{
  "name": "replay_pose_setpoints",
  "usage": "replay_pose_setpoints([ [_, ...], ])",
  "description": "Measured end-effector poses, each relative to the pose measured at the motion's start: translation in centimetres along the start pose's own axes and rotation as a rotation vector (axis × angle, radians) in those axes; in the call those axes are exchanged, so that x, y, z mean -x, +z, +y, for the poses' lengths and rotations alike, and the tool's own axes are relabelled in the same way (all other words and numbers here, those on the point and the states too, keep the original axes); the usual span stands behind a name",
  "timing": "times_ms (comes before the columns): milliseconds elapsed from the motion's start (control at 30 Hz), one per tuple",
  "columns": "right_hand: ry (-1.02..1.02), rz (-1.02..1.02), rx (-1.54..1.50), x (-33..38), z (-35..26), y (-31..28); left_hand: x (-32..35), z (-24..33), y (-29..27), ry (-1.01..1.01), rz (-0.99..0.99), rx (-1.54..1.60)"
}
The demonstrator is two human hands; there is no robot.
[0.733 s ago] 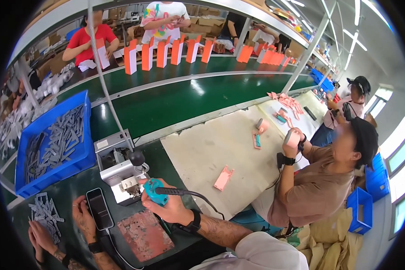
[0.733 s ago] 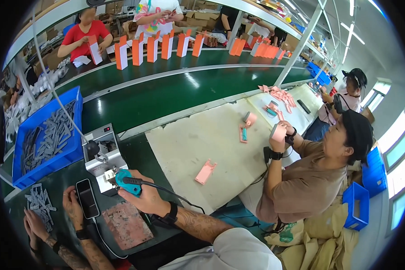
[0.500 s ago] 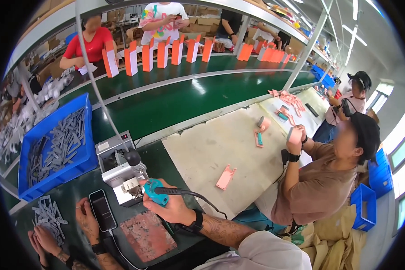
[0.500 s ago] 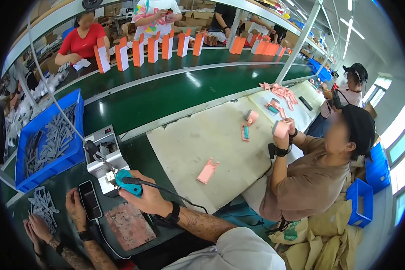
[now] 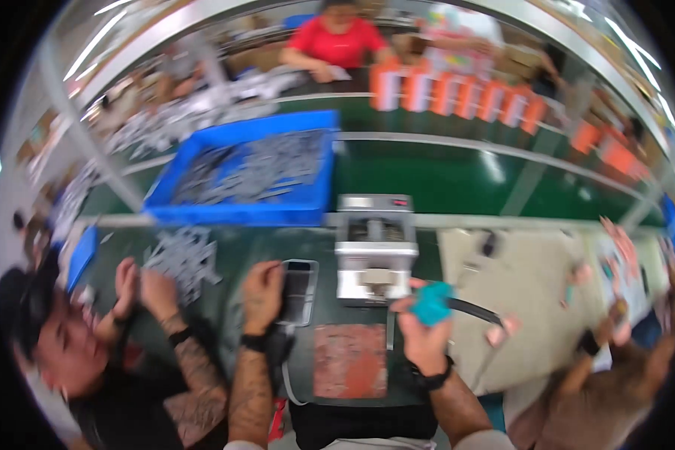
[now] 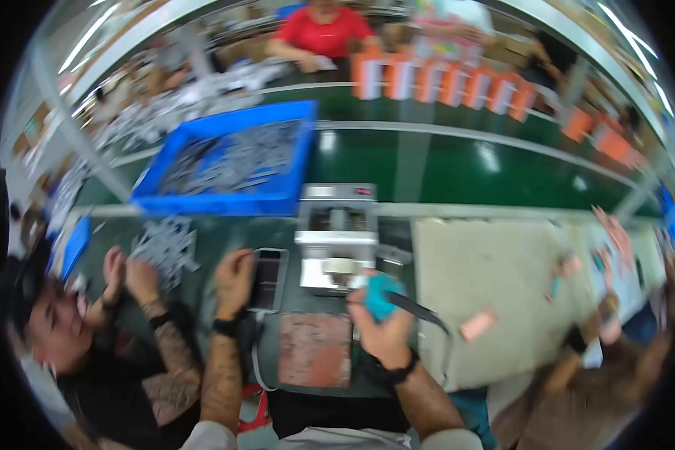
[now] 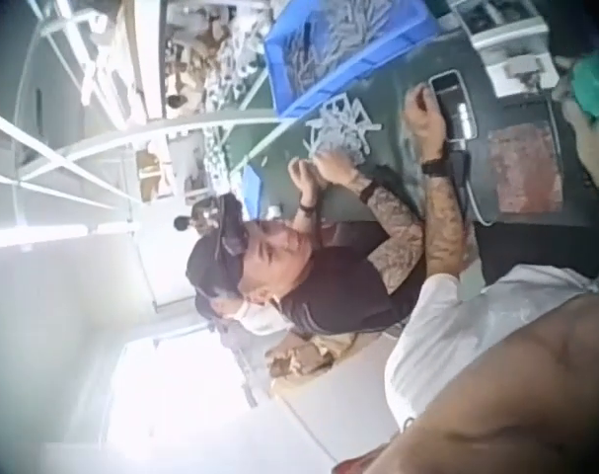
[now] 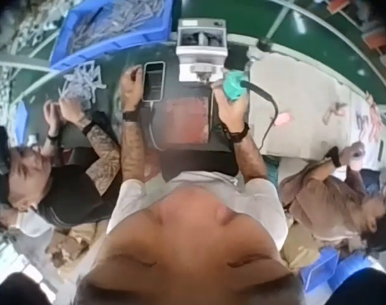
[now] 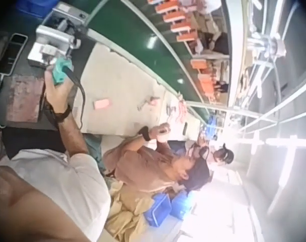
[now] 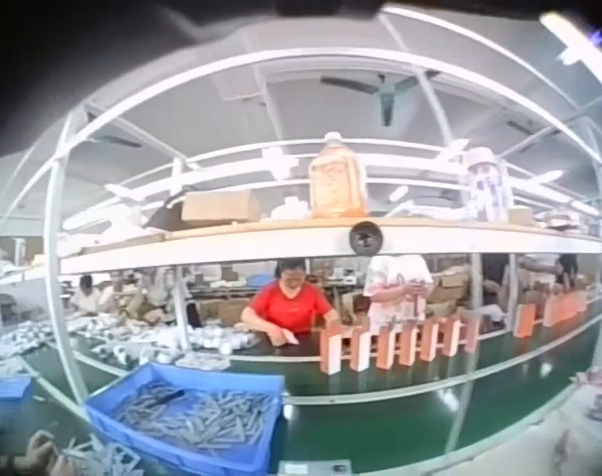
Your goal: Assembling handheld electronic fans using a power assembly tool on a production line.
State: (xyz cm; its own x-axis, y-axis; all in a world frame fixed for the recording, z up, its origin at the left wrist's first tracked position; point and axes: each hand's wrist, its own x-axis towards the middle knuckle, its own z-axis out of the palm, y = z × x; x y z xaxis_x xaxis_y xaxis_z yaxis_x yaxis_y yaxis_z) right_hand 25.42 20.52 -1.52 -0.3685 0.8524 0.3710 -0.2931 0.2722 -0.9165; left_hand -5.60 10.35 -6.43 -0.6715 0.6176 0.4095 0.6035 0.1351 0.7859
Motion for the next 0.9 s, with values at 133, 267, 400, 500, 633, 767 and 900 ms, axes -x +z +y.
replay_pose_setpoints([
  [133,-0.055,0.052,0.083,-0.3,-1.7,1.6,0.0,0.1,-1.2,-0.111,0.018,0.069],
  [267,-0.037,0.044,0.095,-0.3,-1.5,2.3,0.7,0.4,-2.3,-0.101,0.042,0.044],
  [400,-0.026,0.034,0.075,-0.4,-1.9,2.2,0.4,1.0,-2.3,-0.117,0.035,0.062],
  [500,-0.030,0.028,0.060,-0.7,-1.6,2.1,0.3,0.5,-2.0,-0.099,0.028,0.041],
  [633,-0.039,0.024,0.067,-0.9,-1.7,2.2,0.2,0.8,-1.8,-0.111,0.043,0.068],
  [767,-0.036,0.030,0.075,-0.8,-1.8,2.2,0.1,0.8,-1.9,-0.105,0.043,0.059],
  [900,-0.039,0.031,0.072,-0.9,-1.9,2.3,0.1,1.0,-1.9,-0.103,0.034,0.039],
])
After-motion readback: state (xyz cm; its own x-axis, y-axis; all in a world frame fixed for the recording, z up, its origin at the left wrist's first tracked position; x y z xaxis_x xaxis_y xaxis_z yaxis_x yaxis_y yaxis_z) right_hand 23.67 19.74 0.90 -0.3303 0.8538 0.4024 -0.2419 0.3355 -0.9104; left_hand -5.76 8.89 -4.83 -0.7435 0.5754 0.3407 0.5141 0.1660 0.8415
